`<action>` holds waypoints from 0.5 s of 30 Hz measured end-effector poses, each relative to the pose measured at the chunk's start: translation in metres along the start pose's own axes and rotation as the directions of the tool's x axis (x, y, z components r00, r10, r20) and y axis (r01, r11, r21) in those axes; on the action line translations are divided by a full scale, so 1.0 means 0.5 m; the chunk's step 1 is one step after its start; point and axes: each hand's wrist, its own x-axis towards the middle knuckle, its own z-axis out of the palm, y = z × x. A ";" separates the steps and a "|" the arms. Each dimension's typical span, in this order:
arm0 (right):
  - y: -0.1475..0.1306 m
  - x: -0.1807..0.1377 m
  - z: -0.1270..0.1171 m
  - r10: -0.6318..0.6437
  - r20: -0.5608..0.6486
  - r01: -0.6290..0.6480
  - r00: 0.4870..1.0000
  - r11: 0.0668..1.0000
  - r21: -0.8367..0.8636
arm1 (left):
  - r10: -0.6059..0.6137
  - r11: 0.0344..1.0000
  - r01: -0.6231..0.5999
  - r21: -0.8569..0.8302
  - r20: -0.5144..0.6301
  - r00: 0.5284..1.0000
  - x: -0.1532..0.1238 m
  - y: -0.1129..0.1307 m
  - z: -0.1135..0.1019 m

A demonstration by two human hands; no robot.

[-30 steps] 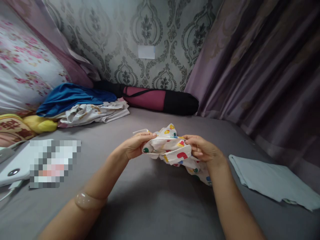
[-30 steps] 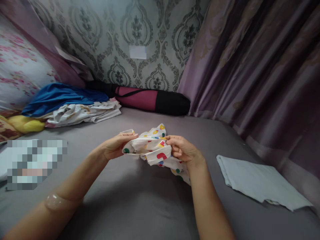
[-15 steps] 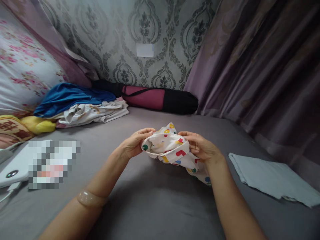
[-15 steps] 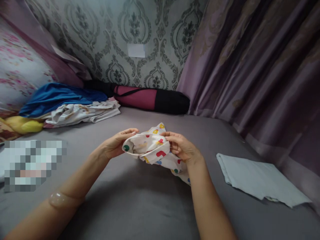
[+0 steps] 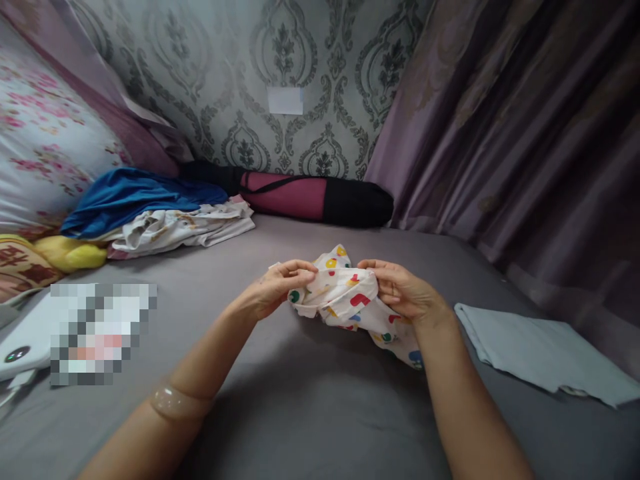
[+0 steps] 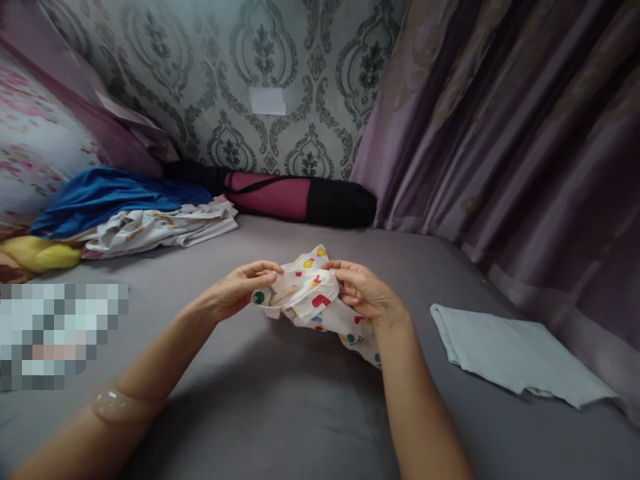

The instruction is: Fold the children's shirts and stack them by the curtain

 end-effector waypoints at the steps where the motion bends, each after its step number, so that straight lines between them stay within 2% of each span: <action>1: 0.000 -0.002 0.001 -0.003 0.002 0.003 1.000 1.000 -0.014 | 0.017 0.997 -0.016 0.077 -0.011 1.000 0.001 -0.002 0.001; 5: 0.002 -0.008 0.005 -0.032 0.011 0.032 0.999 0.997 -0.068 | 0.120 0.957 -0.093 0.273 -0.083 0.989 0.005 -0.012 0.003; 9: 0.004 -0.006 0.002 -0.038 0.009 0.039 0.999 0.994 -0.101 | 0.208 0.935 -0.148 0.323 -0.158 0.965 0.005 -0.012 0.004; 15: 0.005 -0.003 -0.008 -0.089 -0.009 0.086 0.996 0.982 -0.169 | 0.296 0.876 -0.152 0.458 -0.261 0.919 0.008 -0.011 0.001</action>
